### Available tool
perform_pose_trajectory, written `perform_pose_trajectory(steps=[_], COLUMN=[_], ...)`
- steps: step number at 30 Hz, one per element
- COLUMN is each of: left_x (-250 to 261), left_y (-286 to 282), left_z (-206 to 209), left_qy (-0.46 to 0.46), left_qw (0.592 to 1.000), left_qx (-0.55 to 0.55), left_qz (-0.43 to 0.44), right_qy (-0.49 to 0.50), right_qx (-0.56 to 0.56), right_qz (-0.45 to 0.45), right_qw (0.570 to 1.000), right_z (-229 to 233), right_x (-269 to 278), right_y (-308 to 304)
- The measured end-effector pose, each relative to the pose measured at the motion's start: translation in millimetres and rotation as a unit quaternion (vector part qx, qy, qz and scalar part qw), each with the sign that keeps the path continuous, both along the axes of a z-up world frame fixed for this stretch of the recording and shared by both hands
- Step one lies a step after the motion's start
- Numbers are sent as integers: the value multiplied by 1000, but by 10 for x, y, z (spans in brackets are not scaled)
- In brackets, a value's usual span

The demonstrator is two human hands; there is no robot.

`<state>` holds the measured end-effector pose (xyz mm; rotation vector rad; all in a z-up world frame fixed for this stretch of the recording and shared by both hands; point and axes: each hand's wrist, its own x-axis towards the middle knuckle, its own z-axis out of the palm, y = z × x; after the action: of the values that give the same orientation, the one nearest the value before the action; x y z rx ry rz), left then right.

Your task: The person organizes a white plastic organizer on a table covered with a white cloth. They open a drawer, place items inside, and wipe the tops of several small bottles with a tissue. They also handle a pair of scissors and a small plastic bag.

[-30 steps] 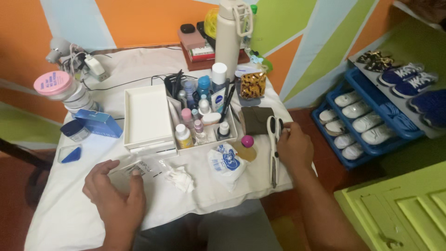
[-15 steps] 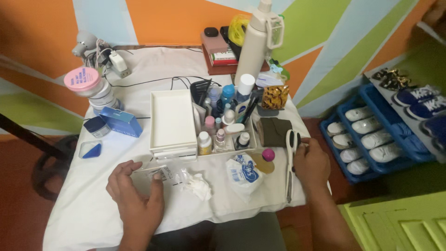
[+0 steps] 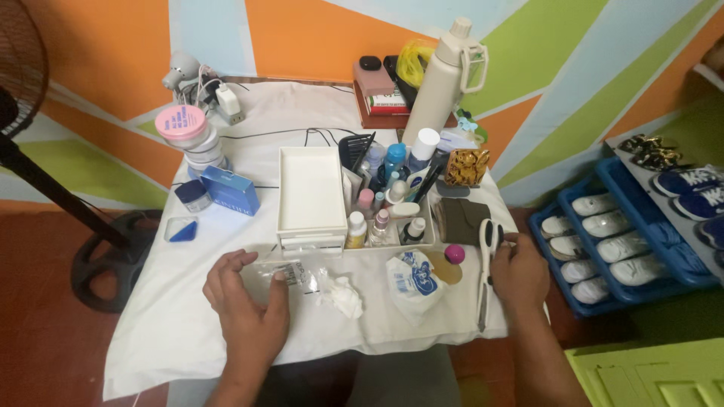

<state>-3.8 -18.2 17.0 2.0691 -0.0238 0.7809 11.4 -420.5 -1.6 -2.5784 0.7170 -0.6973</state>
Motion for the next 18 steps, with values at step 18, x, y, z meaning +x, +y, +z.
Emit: perform_pose_trajectory(steps=[18], left_x=[36], left_y=[27], left_z=[-8], left_qy=[15], left_qw=[1000], left_qx=[8], left_qz=[-19], right_qy=[-52], right_qx=[13], right_qz=[390], right_qw=[919], right_z=[1087], right_x=[360], right_y=[1217])
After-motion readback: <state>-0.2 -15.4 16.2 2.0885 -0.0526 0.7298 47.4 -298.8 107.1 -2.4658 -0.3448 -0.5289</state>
